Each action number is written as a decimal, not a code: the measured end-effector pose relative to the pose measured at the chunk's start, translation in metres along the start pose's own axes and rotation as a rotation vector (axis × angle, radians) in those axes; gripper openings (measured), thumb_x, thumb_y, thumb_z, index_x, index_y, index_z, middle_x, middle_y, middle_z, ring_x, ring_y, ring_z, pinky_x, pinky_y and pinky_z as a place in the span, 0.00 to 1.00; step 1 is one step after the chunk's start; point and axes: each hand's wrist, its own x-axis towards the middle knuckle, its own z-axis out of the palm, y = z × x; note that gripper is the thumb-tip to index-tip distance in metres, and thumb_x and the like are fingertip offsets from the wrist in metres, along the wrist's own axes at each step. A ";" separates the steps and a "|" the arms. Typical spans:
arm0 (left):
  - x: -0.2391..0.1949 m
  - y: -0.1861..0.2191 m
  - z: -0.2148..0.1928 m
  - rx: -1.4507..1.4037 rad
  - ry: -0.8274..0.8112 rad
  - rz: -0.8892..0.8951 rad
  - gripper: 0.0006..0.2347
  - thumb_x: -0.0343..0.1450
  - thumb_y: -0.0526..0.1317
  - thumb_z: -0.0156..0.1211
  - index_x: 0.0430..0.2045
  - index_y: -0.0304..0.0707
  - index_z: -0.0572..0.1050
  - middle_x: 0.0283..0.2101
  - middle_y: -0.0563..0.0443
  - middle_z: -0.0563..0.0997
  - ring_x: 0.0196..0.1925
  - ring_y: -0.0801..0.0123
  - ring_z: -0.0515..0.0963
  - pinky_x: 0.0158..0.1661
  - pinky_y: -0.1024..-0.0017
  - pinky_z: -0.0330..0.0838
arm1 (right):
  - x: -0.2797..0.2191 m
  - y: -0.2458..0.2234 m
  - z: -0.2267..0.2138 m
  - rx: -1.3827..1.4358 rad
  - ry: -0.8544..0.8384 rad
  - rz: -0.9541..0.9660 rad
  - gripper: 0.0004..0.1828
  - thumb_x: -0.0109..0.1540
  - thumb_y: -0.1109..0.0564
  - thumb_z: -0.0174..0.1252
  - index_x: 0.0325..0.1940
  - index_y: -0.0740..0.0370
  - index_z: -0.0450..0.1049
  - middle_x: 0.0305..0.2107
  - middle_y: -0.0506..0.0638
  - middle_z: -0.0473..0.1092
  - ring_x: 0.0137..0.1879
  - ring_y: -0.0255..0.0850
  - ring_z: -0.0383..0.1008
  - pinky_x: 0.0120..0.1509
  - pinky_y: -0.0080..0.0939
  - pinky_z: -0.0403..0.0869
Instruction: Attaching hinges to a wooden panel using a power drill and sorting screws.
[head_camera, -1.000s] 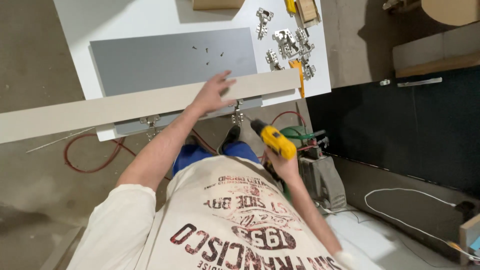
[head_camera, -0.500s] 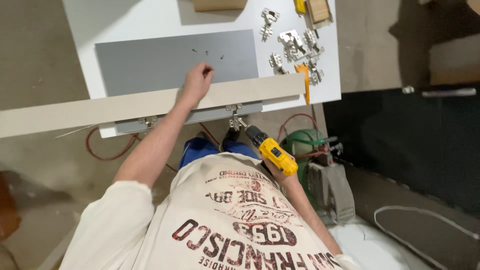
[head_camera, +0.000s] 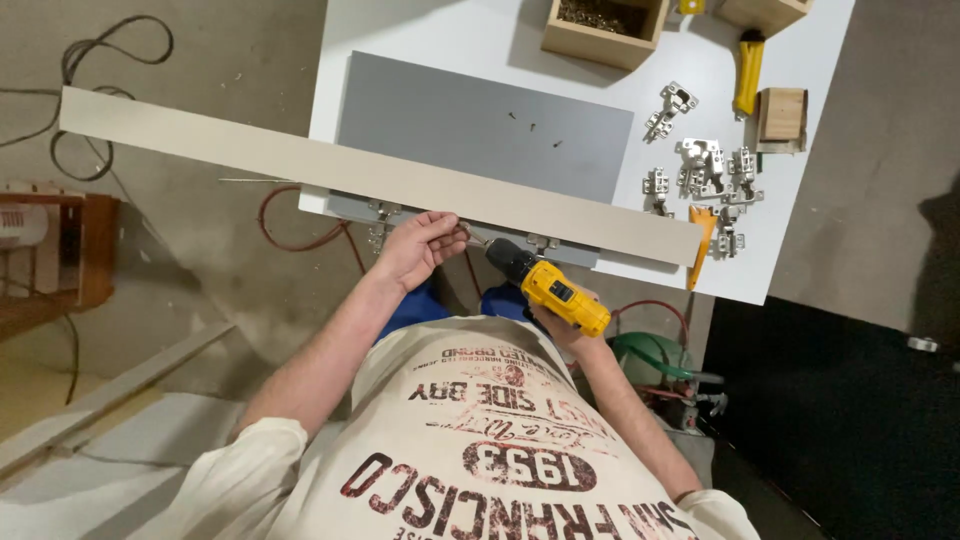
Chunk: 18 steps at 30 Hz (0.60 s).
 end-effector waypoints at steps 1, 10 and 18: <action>-0.001 0.001 -0.007 -0.007 -0.001 0.001 0.05 0.71 0.33 0.67 0.37 0.33 0.78 0.39 0.40 0.87 0.39 0.59 0.89 0.42 0.64 0.87 | 0.001 -0.001 0.007 -0.005 -0.005 0.000 0.16 0.60 0.61 0.62 0.19 0.59 0.66 0.12 0.49 0.69 0.18 0.39 0.69 0.28 0.33 0.67; -0.009 0.054 -0.078 0.116 -0.082 0.013 0.06 0.70 0.32 0.69 0.36 0.31 0.78 0.37 0.38 0.87 0.37 0.59 0.89 0.39 0.64 0.87 | 0.013 -0.016 0.091 -0.119 0.132 0.010 0.08 0.57 0.64 0.67 0.25 0.62 0.75 0.20 0.53 0.75 0.28 0.48 0.77 0.33 0.40 0.73; 0.019 0.113 -0.151 0.151 -0.225 -0.184 0.07 0.70 0.33 0.69 0.37 0.33 0.77 0.36 0.41 0.86 0.35 0.60 0.89 0.37 0.68 0.88 | 0.010 -0.053 0.228 -0.387 0.165 0.328 0.11 0.61 0.58 0.66 0.43 0.66 0.75 0.34 0.60 0.78 0.46 0.57 0.80 0.50 0.49 0.80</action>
